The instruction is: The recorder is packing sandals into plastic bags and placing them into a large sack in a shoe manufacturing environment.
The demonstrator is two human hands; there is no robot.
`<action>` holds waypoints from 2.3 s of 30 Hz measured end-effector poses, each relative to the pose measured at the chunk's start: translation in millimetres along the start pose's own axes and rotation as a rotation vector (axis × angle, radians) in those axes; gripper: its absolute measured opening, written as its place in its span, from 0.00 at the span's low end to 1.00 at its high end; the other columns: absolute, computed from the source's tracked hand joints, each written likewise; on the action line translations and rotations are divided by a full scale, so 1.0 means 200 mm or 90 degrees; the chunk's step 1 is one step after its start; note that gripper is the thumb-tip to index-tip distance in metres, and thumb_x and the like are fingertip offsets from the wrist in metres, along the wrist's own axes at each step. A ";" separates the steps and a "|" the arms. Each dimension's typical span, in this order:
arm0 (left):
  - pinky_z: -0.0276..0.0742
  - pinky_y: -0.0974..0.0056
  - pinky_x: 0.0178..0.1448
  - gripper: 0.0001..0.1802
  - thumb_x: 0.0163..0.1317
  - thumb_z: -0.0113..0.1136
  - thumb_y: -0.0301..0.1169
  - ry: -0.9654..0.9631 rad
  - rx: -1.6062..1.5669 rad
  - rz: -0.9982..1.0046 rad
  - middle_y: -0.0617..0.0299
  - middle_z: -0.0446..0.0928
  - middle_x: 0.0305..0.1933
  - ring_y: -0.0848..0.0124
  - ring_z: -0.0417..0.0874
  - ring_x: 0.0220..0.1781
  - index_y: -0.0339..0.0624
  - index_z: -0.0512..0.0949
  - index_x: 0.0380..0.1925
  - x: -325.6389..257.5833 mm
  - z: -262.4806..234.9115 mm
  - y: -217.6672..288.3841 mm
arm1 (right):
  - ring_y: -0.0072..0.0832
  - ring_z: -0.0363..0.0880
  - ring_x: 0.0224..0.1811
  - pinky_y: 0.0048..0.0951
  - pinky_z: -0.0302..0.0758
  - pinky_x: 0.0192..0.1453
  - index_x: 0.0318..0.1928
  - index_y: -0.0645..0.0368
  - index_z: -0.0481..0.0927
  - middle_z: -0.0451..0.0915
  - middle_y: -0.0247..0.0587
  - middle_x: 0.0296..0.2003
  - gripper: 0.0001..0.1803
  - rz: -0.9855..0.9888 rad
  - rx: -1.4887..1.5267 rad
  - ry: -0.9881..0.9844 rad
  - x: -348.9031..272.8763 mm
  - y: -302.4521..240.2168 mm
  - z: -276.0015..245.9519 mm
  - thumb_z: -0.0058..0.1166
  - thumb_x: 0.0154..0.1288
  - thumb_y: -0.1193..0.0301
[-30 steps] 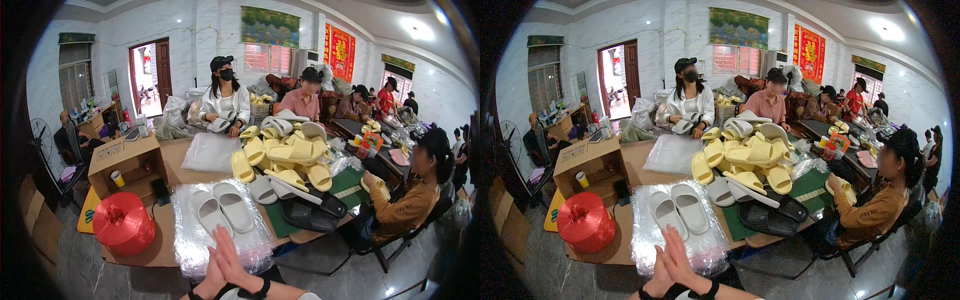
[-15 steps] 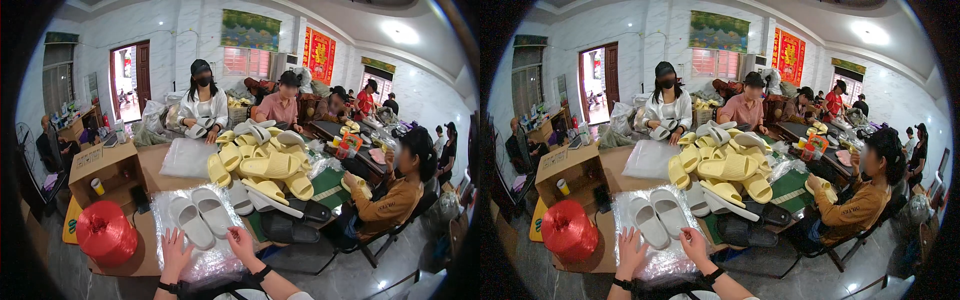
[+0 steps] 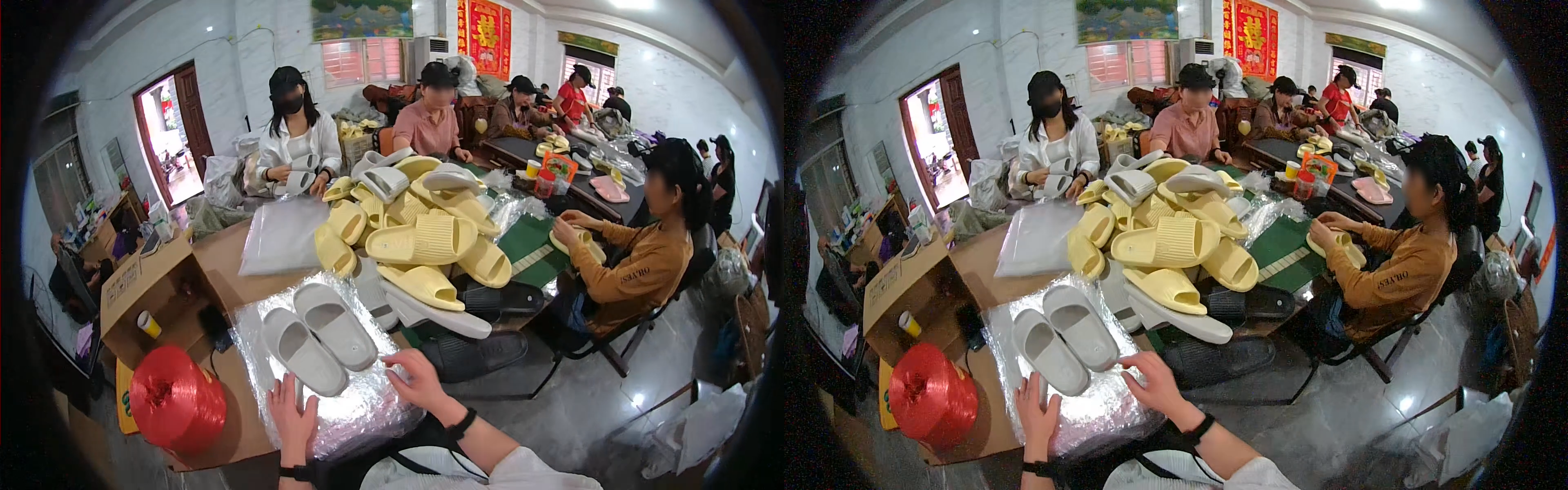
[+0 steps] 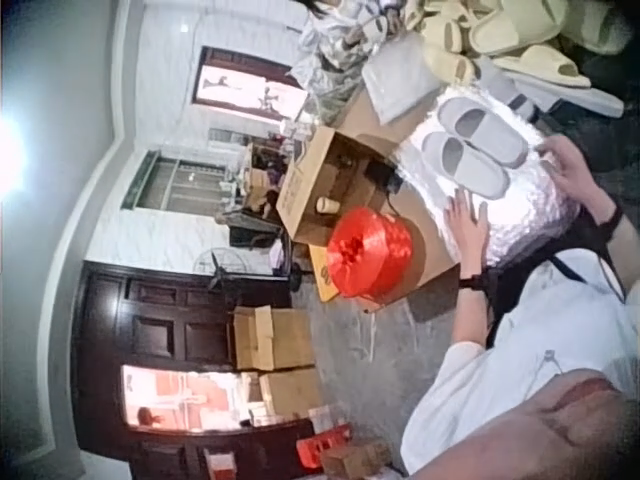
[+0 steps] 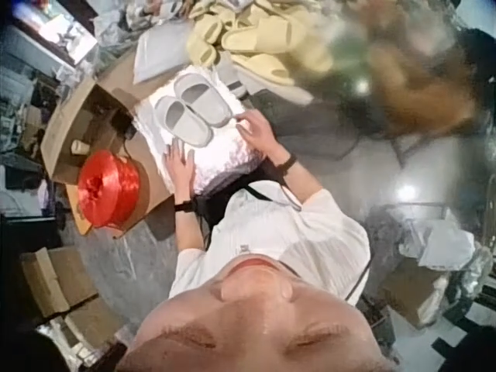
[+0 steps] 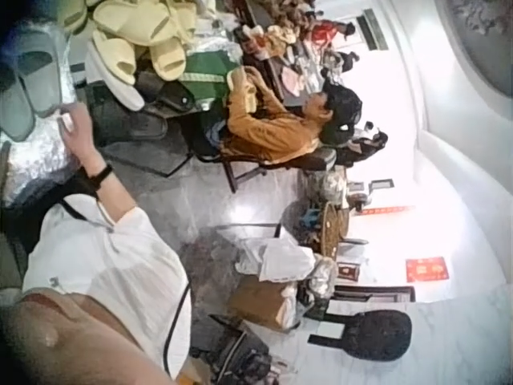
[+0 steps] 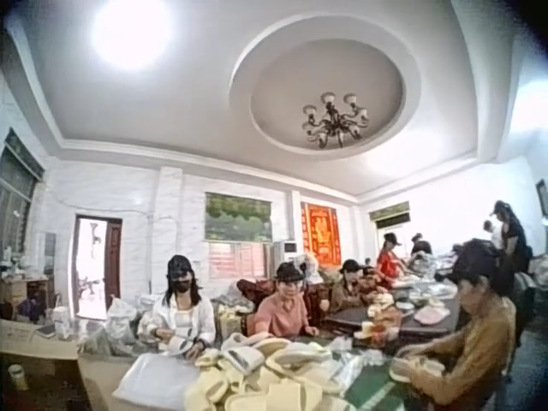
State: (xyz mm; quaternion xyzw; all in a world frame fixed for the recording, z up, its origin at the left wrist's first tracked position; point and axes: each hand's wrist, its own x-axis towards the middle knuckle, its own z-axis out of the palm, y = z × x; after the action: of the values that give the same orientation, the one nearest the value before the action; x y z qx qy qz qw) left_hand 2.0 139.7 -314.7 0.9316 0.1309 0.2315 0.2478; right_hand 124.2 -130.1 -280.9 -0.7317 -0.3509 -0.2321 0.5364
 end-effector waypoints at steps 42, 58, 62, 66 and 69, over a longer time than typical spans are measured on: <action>0.46 0.44 0.79 0.38 0.55 0.65 0.41 0.026 0.007 0.020 0.46 0.72 0.66 0.44 0.65 0.72 0.41 0.68 0.67 -0.01 0.02 -0.01 | 0.41 0.74 0.47 0.42 0.70 0.52 0.38 0.54 0.83 0.77 0.40 0.41 0.10 0.053 -0.296 0.148 -0.17 0.22 -0.31 0.65 0.53 0.75; 0.47 0.43 0.79 0.40 0.53 0.66 0.42 0.039 0.021 0.018 0.48 0.72 0.67 0.43 0.65 0.72 0.42 0.69 0.66 -0.03 0.02 -0.07 | 0.20 0.68 0.21 0.25 0.67 0.27 0.51 0.59 0.82 0.72 0.34 0.20 0.18 0.188 0.037 -0.089 0.13 -0.02 0.01 0.65 0.65 0.64; 0.47 0.43 0.79 0.39 0.54 0.66 0.42 0.023 0.000 -0.009 0.48 0.72 0.67 0.43 0.65 0.72 0.41 0.69 0.66 -0.03 -0.01 -0.01 | 0.16 0.63 0.19 0.24 0.62 0.24 0.40 0.60 0.85 0.68 0.30 0.16 0.10 0.168 0.059 -0.137 0.00 -0.02 0.13 0.63 0.66 0.66; 0.47 0.43 0.79 0.37 0.56 0.65 0.42 0.042 0.003 0.022 0.47 0.72 0.67 0.43 0.65 0.72 0.42 0.70 0.66 0.00 0.00 0.01 | 0.30 0.77 0.20 0.31 0.72 0.26 0.37 0.59 0.84 0.80 0.42 0.21 0.10 0.181 0.025 -0.115 -0.18 0.13 0.24 0.61 0.67 0.64; 0.46 0.43 0.79 0.37 0.57 0.65 0.39 0.042 0.006 0.043 0.47 0.73 0.66 0.43 0.64 0.73 0.44 0.68 0.68 -0.02 -0.01 0.00 | 0.32 0.80 0.21 0.30 0.74 0.27 0.37 0.60 0.84 0.81 0.43 0.23 0.09 0.169 -0.009 -0.113 -0.21 0.12 0.27 0.61 0.67 0.66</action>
State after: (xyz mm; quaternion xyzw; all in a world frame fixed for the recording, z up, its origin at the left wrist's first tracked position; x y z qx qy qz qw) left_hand -1.8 138.6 -314.2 0.9285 0.1082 0.2697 0.2312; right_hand 113.4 -94.8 -342.6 -0.7930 -0.2955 -0.0956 0.5242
